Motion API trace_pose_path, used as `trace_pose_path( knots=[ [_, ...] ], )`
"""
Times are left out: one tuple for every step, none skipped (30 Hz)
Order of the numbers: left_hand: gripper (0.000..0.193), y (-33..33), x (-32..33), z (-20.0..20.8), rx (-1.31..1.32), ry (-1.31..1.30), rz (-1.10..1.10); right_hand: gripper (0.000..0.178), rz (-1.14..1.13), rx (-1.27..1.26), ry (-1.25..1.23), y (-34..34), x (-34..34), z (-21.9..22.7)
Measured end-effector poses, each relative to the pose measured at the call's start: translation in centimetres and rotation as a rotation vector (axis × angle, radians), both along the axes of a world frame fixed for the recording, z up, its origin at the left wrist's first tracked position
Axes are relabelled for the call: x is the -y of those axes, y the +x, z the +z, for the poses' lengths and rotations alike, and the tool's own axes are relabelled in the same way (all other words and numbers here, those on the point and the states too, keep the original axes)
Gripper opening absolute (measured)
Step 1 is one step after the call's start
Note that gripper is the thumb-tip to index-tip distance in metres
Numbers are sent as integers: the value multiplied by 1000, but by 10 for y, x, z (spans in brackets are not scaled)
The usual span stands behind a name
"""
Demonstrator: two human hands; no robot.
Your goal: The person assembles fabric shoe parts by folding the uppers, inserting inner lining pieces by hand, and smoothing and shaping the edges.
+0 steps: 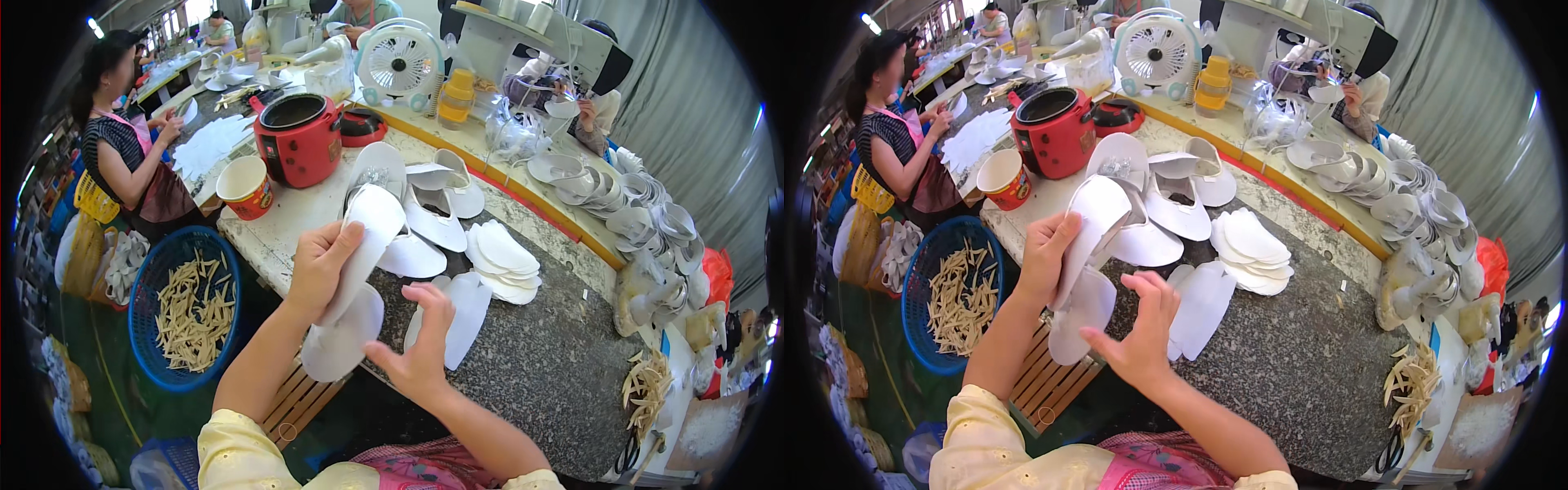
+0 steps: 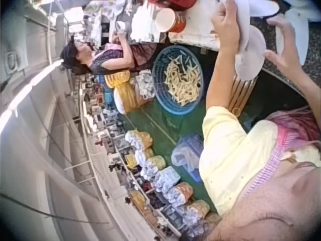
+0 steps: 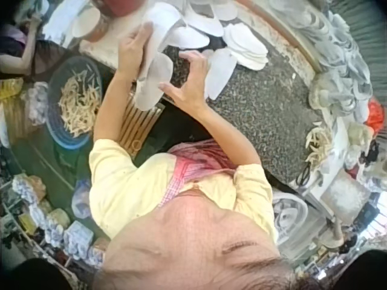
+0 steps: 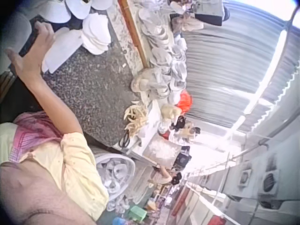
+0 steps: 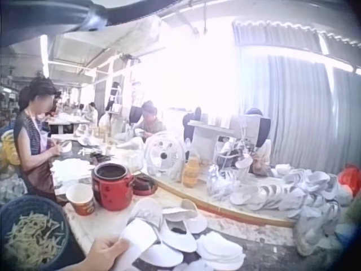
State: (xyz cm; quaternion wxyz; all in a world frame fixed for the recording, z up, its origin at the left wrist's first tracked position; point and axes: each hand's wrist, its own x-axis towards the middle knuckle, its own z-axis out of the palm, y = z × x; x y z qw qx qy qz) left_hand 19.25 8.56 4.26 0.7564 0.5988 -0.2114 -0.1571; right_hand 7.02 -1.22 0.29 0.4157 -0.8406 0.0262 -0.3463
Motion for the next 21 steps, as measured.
trace_pose_path(
  knots=[
    [29, -1, 3, -1, 20, -7, 2, 78, 0, -12, -2, 2, -2, -3],
    [29, -5, 10, 2, -27, -47, -10, 79, 43, -101, 130, 4, -4, -7],
    [29, -7, 12, 3, -36, -51, -22, 80, 84, -188, 262, 4, -3, -10],
    [29, -9, 13, 3, -45, -30, -50, 68, 99, -216, 279, 6, 1, -14],
    [29, -9, 14, 3, -52, -9, -74, 68, 89, -222, 277, 4, 4, -16],
    [29, -7, 11, 4, -58, -12, -82, 58, 168, -249, 338, -1, 8, -19],
    [29, -2, 7, 5, 3, 101, -135, 48, 246, -275, 400, -5, 13, -20],
    [29, 0, 4, 7, 61, 218, -183, 34, 230, -296, 418, -11, 13, -14],
    [29, -1, 4, 11, 54, 220, -187, 34, 226, -302, 422, -14, 14, -17],
    [28, -3, 4, 14, 2, 194, -205, 37, 286, -284, 496, -17, 15, -22],
    [28, -5, 5, 17, -45, 167, -226, 41, 344, -260, 568, -20, 15, -24],
    [28, -8, 8, 17, -79, 124, -236, 41, 338, -259, 571, -22, 14, -23],
    [28, -10, 10, 14, -80, 126, -242, 46, 355, -293, 800, -23, 13, -20],
    [27, -11, 13, 8, -43, 128, -248, 52, 376, -322, 1029, -22, 14, -17],
    [27, -13, 16, 6, -7, 130, -254, 52, 376, -317, 1031, -23, 14, -16],
    [27, -18, 19, 6, -22, 106, -258, 55, 326, -333, 1129, -25, 14, -15],
    [27, -22, 20, 4, -22, 110, -264, 59, 272, -349, 1230, -28, 14, -13],
    [27, -24, 21, 3, -27, 123, -269, 58, 247, -408, 1199, -31, 12, -5],
    [26, -26, 22, 2, -32, 136, -274, 58, 243, -404, 1205, -31, 13, -6],
    [26, -27, 22, 2, -31, 140, -283, 57, 323, -432, 1263, -30, 14, -10],
    [27, -28, 23, 2, -38, 131, -247, 57, 406, -459, 1320, -30, 14, -13]
  ],
)
